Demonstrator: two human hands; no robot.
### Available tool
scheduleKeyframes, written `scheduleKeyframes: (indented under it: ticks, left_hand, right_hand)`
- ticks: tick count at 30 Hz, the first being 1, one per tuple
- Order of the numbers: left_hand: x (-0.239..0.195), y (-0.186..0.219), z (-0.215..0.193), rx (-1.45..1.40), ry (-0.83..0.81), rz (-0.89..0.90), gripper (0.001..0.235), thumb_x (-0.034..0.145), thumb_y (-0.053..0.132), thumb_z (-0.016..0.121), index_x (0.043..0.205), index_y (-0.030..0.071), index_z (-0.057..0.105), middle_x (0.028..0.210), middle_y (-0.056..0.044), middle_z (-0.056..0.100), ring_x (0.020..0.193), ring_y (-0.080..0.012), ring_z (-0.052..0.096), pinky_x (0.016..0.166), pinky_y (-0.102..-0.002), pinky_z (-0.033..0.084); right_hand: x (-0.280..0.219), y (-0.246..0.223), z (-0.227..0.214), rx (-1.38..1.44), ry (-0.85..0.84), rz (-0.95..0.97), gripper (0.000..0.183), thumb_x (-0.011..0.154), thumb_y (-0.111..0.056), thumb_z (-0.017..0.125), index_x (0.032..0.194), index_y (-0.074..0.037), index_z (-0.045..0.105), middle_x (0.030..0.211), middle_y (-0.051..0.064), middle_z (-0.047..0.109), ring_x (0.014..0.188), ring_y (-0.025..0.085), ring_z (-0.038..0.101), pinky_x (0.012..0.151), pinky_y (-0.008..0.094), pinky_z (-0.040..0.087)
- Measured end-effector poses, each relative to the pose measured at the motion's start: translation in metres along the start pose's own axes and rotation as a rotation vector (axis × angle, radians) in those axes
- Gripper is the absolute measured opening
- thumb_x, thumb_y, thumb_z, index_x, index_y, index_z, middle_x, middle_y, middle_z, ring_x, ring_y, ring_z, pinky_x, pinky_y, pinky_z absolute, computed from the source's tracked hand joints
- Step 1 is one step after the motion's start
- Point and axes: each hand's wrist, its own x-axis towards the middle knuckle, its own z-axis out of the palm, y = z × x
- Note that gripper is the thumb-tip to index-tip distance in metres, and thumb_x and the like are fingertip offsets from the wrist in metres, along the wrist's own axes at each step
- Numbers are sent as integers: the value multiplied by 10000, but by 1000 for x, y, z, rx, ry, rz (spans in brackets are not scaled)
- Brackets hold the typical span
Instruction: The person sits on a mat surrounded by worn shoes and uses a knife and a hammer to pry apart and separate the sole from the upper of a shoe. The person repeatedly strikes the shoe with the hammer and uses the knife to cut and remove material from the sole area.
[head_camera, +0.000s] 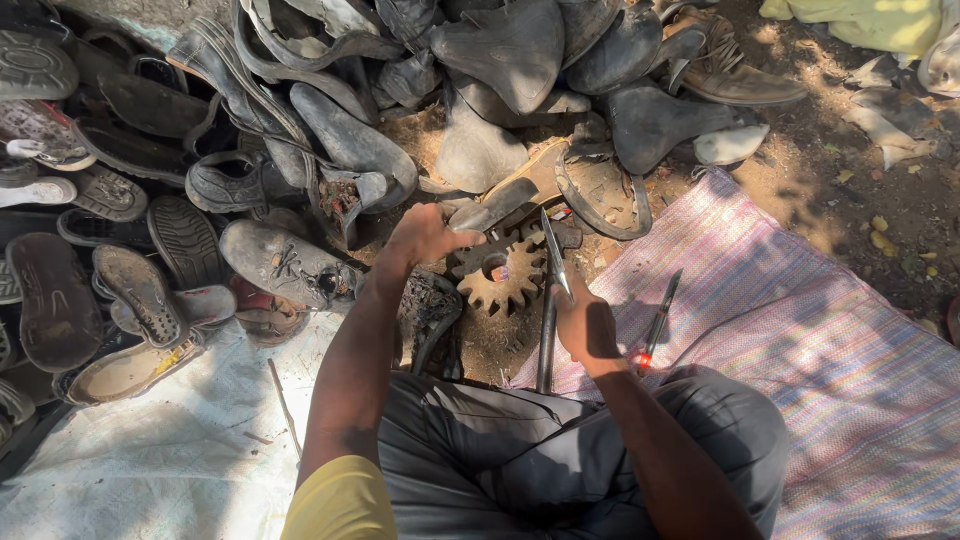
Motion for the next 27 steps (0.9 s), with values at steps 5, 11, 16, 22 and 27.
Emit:
scheduleKeyframes:
  ticks: [5,11,16,22,27]
  left_hand:
    - [-25,-37,65,-356,149,83,671,796,616,719,1068,4,749,780,-192,747,729,-313,751,652,-383,564]
    - [-2,-79,122,-19,398,154,465,1045,368,534,1208,-65,575,803,-227,675,645,-364,716,564,-455,598]
    - [-27,-54,103,-87,395,320,500,1013,406,534,1226,-45,566,802,-282,709,758,-418,726,693,-513,587]
    - [14,-49,112,-183,406,-26,453,1168,395,346,1125,93,680,1029,-232,733,950,-463,704,913,-545,550]
    - [25,-41,115,-35,442,107,430,1042,406,344,1168,96,613,1100,-189,716,1008,-414,681,837,-542,533]
  right_hand:
    - [8,22,26,-47,68,-218,482,1000,-274,596,1460,-136,557,932,308,728,836,468,720,730,552,576]
    - [3,15,38,-162,-99,-200,586,984,-251,533,1554,-145,448,1295,220,640,661,372,770,601,470,628]
    - [11,14,41,-299,144,-640,514,989,-259,614,1468,-93,528,1037,251,743,717,370,731,622,460,601]
    - [36,22,54,-343,63,-629,568,993,-238,605,1514,-71,452,914,215,738,712,358,728,639,463,596]
    - [64,25,73,-407,57,-637,635,941,-207,622,1524,-63,417,949,214,740,779,400,720,700,512,581]
